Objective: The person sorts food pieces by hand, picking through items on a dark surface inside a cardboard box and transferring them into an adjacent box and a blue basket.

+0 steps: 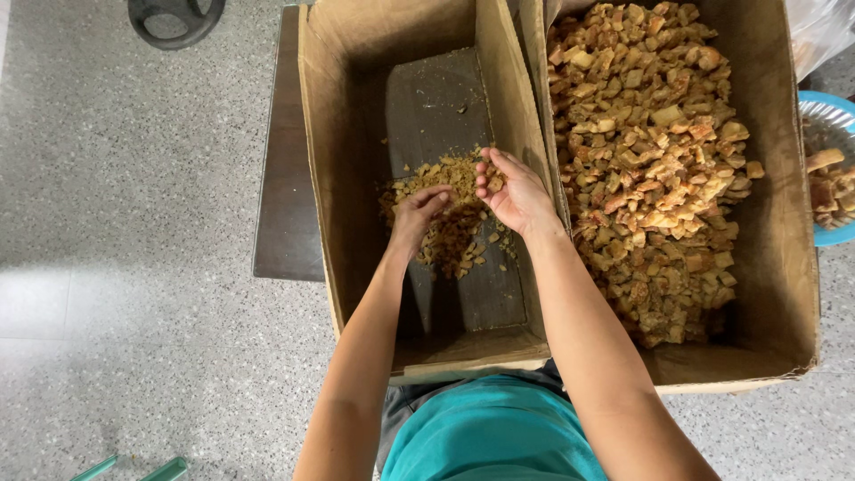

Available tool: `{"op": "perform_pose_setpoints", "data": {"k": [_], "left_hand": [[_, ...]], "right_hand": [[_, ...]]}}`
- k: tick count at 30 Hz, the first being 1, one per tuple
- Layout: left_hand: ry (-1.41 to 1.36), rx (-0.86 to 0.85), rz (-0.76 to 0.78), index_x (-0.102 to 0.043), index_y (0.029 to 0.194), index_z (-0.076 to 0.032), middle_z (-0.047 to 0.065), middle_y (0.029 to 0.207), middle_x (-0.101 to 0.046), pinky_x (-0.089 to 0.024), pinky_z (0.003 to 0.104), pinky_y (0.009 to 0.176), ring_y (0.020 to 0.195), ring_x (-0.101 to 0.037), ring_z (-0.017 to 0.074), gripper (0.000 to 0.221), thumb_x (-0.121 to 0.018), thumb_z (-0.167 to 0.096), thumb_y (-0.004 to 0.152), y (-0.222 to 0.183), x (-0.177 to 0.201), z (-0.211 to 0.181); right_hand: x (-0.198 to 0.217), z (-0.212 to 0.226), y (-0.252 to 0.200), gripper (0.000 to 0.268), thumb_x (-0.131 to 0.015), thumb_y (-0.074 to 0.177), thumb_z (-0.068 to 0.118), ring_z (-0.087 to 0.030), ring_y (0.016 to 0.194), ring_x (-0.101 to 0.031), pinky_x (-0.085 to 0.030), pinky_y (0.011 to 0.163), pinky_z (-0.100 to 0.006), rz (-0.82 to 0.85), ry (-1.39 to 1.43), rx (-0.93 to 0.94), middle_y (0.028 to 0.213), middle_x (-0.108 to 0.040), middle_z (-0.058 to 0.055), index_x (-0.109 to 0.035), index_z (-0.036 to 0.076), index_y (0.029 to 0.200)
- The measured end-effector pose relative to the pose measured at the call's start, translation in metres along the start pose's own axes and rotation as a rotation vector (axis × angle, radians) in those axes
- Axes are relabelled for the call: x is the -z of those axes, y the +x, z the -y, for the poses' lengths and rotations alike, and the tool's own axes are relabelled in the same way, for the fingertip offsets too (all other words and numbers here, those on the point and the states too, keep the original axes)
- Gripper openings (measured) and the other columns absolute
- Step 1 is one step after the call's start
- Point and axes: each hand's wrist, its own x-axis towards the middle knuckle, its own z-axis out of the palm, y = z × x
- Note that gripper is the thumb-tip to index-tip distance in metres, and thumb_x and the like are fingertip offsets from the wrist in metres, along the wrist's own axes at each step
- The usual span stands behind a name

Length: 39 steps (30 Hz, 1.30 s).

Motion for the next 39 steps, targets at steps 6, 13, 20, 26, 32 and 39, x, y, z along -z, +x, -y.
{"op": "perform_pose_setpoints", "data": {"k": [6, 13, 20, 26, 32, 39], "left_hand": [[0.016, -0.162, -0.002, -0.080, 0.117, -0.013, 0.001, 0.107, -0.075, -0.054, 0.030, 0.084, 0.092, -0.063, 0.0116, 0.023, -0.076, -0.010, 0.095, -0.010, -0.011, -0.024], [0.257, -0.422, -0.110, -0.075, 0.117, -0.012, 0.000, 0.111, -0.076, -0.054, 0.028, 0.094, 0.102, -0.067, 0.0113, 0.024, -0.077, -0.010, 0.093, -0.020, -0.027, -0.041], [0.055, -0.367, -0.192, -0.065, 0.127, -0.011, 0.000, 0.116, -0.070, -0.057, 0.026, 0.086, 0.098, -0.065, 0.0092, 0.032, -0.068, -0.008, 0.096, -0.047, -0.015, -0.061], [-0.306, -0.163, -0.337, -0.062, 0.128, -0.001, 0.005, 0.104, -0.066, -0.052, 0.026, 0.075, 0.083, -0.059, 0.0107, 0.027, -0.066, -0.007, 0.101, -0.047, 0.029, -0.046], [-0.504, -0.028, -0.424, -0.055, 0.132, -0.005, 0.004, 0.103, -0.065, -0.056, 0.027, 0.072, 0.079, -0.060, 0.0103, 0.035, -0.063, -0.007, 0.098, -0.020, 0.045, -0.020], [-0.400, 0.004, -0.573, -0.057, 0.130, -0.010, 0.000, 0.102, -0.067, -0.050, 0.025, 0.064, 0.076, -0.058, 0.0088, 0.034, -0.060, -0.008, 0.097, -0.004, 0.062, 0.008]], "right_hand": [[-0.006, 0.002, -0.007, 0.024, -0.062, 0.101, 0.023, -0.017, 0.093, -0.064, -0.058, 0.081, -0.031, -0.004, -0.080, -0.022, 0.105, -0.069, -0.008, -0.070, 0.005, 0.114], [-0.018, 0.005, -0.018, 0.040, -0.057, 0.102, 0.034, -0.030, 0.106, -0.069, -0.062, 0.096, -0.041, 0.108, -0.109, -0.095, 0.111, -0.067, -0.014, -0.067, 0.000, 0.119], [-0.024, 0.008, -0.021, 0.049, -0.054, 0.102, 0.041, -0.028, 0.112, -0.069, -0.062, 0.098, -0.038, 0.199, -0.136, -0.081, 0.118, -0.068, -0.015, -0.063, -0.001, 0.126], [-0.018, 0.004, -0.016, 0.052, -0.051, 0.100, 0.050, -0.017, 0.090, -0.064, -0.061, 0.078, -0.031, 0.169, -0.169, -0.116, 0.100, -0.065, -0.008, -0.066, 0.005, 0.122], [-0.018, 0.005, -0.019, 0.040, -0.052, 0.107, 0.044, -0.007, 0.057, -0.046, -0.038, 0.044, -0.019, 0.257, -0.053, -0.155, 0.075, -0.057, 0.001, -0.069, 0.008, 0.107], [-0.019, 0.085, -0.051, 0.039, -0.050, 0.106, 0.041, -0.010, 0.038, -0.037, -0.027, 0.030, -0.027, -0.387, -0.495, 0.522, 0.055, -0.047, 0.001, -0.064, 0.010, 0.087]]}}
